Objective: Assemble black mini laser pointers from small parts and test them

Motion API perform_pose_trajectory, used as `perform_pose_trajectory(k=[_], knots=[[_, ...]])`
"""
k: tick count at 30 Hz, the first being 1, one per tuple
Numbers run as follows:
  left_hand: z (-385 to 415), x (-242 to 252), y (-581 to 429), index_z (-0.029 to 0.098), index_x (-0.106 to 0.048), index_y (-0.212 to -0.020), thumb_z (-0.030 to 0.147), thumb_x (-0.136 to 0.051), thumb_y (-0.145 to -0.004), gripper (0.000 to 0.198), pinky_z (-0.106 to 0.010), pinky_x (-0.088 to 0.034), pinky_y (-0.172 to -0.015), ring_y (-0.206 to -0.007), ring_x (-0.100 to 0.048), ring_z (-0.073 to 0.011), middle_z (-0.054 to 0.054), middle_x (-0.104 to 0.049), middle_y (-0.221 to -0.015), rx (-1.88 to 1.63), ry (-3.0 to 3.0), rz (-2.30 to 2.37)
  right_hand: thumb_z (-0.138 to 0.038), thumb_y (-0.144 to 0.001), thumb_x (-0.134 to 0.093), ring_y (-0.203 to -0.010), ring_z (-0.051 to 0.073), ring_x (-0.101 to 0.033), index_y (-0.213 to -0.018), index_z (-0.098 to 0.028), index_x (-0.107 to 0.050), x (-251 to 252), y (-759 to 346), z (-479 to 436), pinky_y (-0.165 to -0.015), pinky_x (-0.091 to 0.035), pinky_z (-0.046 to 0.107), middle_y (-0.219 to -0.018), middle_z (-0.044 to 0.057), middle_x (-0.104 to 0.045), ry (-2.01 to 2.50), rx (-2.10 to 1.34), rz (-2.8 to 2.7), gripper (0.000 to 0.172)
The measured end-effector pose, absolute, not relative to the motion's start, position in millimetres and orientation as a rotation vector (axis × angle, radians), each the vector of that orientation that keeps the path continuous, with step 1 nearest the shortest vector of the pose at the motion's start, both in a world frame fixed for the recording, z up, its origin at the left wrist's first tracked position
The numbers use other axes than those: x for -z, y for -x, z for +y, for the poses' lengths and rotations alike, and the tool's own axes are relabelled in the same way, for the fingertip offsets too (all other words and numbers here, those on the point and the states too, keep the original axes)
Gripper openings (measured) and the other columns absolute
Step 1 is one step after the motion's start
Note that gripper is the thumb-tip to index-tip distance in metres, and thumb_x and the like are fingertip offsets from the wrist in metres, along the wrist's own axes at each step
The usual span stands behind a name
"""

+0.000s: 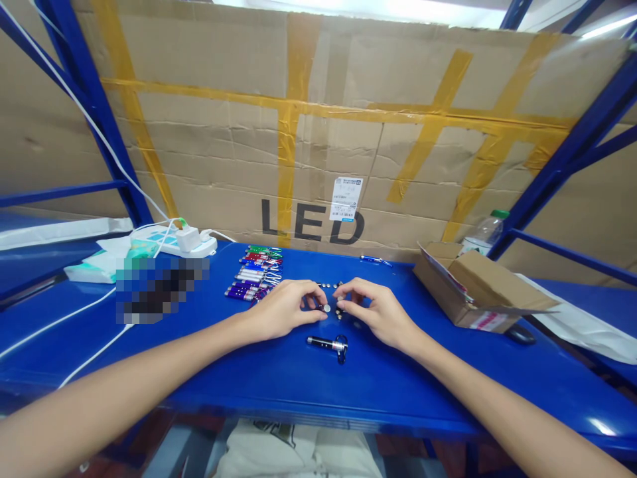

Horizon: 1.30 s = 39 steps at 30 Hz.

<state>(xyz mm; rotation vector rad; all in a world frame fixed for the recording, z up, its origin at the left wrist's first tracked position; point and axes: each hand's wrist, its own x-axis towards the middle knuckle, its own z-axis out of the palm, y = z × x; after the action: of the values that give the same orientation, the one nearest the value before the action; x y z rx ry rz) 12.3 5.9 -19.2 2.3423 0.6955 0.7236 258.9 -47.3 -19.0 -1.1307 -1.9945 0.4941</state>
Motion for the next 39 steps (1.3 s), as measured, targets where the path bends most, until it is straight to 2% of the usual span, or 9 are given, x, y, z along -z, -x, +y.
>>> perform_pose_trajectory(k=[4,10,20,28,33,39], knots=[[5.4,18.8,-12.7,0.020,-0.074,-0.100,0.026,-0.081,-0.090,0.013,-0.028,-0.054,-0.080,-0.086,-0.072,-0.0176,-0.001,-0.079,-0.098,-0.718,-2.341,0.710,-0.037,-0.094,-0.076,-0.075,0.018,-0.060,-0.093,-0.022,-0.071,18.1,-257.1,-47.9,-0.071,-0.048,0.031,-0.092,0.002,-0.072,1.131,-0.518,-1.970,0.015],[3.7,18.2,-13.2,0.021,-0.074,-0.099,0.026,-0.082,-0.090,0.013,-0.028,-0.054,-0.080,-0.087,-0.072,-0.0176,-0.001,-0.078,-0.098,-0.718,-2.366,0.716,-0.040,-0.092,-0.080,-0.078,0.018,-0.057,-0.088,-0.023,-0.064,19.0,-256.6,-47.7,-0.071,-0.047,0.031,-0.086,0.000,-0.065,1.133,-0.518,-1.946,0.024],[6.0,21.3,-12.5,0.021,-0.073,-0.101,0.029,-0.081,-0.091,0.015,-0.029,-0.055,-0.082,-0.088,-0.072,-0.0185,-0.002,-0.077,-0.101,-0.734,-2.397,0.675,-0.034,-0.101,-0.069,-0.079,0.019,-0.060,-0.102,-0.024,-0.074,21.0,-258.7,-46.5,-0.075,-0.050,0.034,-0.097,0.004,-0.069,1.093,-0.446,-2.019,0.011],[6.1,21.3,-12.5,0.020,-0.073,-0.101,0.025,-0.081,-0.091,0.014,-0.029,-0.054,-0.082,-0.088,-0.071,-0.0178,-0.002,-0.077,-0.102,-0.726,-2.395,0.679,-0.036,-0.103,-0.066,-0.079,0.020,-0.062,-0.109,-0.023,-0.076,19.6,-258.1,-47.9,-0.076,-0.050,0.034,-0.098,0.005,-0.073,1.105,-0.419,-2.029,0.017],[4.9,20.2,-12.5,0.020,-0.073,-0.101,0.024,-0.081,-0.092,0.013,-0.028,-0.054,-0.082,-0.088,-0.071,-0.0173,-0.002,-0.077,-0.101,-0.728,-2.379,0.675,-0.036,-0.104,-0.065,-0.089,0.022,-0.067,-0.111,-0.024,-0.076,20.9,-258.5,-47.9,-0.076,-0.050,0.034,-0.106,0.005,-0.078,1.137,-0.446,-2.004,0.018],[4.7,20.7,-14.0,0.018,-0.074,-0.106,0.027,-0.078,-0.095,0.014,-0.026,-0.054,-0.079,-0.084,-0.072,-0.0169,-0.002,-0.078,-0.097,-0.699,-2.351,0.690,-0.037,-0.104,-0.064,-0.086,0.021,-0.069,-0.113,-0.024,-0.075,19.8,-257.8,-49.4,-0.078,-0.051,0.032,-0.102,0.003,-0.079,1.136,-0.511,-1.968,0.019]])
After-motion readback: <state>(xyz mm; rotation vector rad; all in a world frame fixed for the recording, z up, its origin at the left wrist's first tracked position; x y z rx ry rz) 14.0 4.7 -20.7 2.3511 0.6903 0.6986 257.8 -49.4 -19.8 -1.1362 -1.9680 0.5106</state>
